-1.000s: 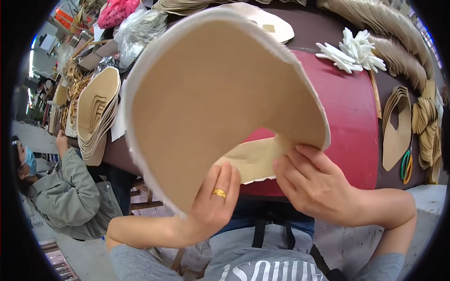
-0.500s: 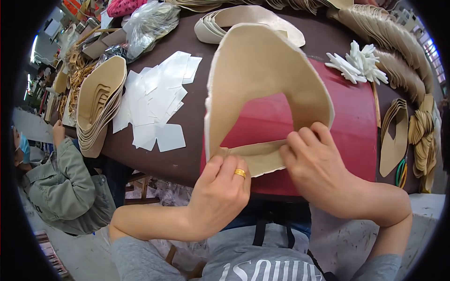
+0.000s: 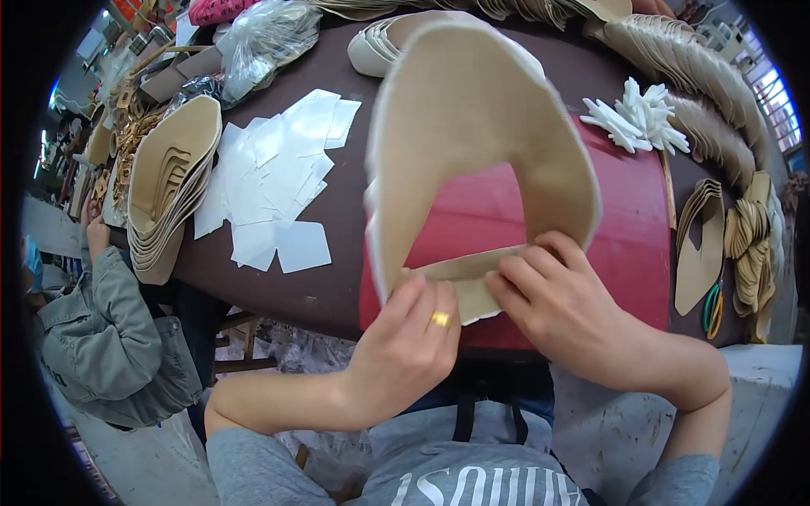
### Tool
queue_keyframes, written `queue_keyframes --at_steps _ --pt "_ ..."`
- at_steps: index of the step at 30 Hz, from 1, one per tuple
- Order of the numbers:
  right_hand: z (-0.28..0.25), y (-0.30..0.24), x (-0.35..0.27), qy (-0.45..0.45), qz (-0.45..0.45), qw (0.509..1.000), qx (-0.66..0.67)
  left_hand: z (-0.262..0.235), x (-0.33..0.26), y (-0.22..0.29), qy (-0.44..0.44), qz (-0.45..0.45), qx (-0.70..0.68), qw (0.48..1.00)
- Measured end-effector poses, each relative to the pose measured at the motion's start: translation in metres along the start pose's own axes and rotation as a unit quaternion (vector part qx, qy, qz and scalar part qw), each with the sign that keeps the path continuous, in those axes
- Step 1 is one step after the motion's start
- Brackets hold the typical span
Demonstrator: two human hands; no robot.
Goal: The recorder is inserting padding or lining materials into the toe sections of shoe uppers at a factory workbench.
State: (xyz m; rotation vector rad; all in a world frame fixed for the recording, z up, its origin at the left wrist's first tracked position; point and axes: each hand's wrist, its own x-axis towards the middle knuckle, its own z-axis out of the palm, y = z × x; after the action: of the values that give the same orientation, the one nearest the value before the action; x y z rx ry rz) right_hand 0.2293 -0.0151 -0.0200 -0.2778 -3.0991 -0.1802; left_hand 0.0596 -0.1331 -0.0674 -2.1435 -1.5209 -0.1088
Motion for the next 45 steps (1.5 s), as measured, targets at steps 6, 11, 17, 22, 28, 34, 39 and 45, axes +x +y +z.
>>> queue_keyframes --at_steps 6,11,17,22,28,34,39,45 --pt "0.011 -0.002 -0.013 0.004 0.031 0.997 0.069 0.011 0.002 0.018 0.13 -0.066 0.003 0.989" --pt "-0.003 -0.001 -0.025 0.035 0.062 0.983 0.167 -0.017 0.037 -0.008 0.033 0.024 -0.161 0.986" --pt "-0.004 -0.006 -0.064 0.178 0.174 0.837 0.487 -0.076 0.061 -0.032 -0.053 0.001 -0.251 0.966" --pt "0.037 0.015 -0.084 0.129 0.147 0.96 0.2 -0.04 0.045 0.011 -0.058 0.114 -0.207 0.97" --pt "0.024 0.087 -0.085 0.099 0.168 0.96 0.199 -0.061 0.041 -0.003 -0.03 0.019 -0.297 0.954" --pt "-0.024 0.1 -0.073 0.172 0.16 0.865 0.445 -0.092 0.026 -0.045 -0.049 -0.364 -0.588 0.721" --pt "-0.025 0.106 -0.069 0.21 0.211 0.717 0.63 -0.083 0.023 -0.041 -0.028 -0.441 -0.697 0.565" --pt "0.0 0.096 -0.057 0.245 0.213 0.7 0.636 -0.1 0.024 -0.037 0.109 -0.507 -0.656 0.549"
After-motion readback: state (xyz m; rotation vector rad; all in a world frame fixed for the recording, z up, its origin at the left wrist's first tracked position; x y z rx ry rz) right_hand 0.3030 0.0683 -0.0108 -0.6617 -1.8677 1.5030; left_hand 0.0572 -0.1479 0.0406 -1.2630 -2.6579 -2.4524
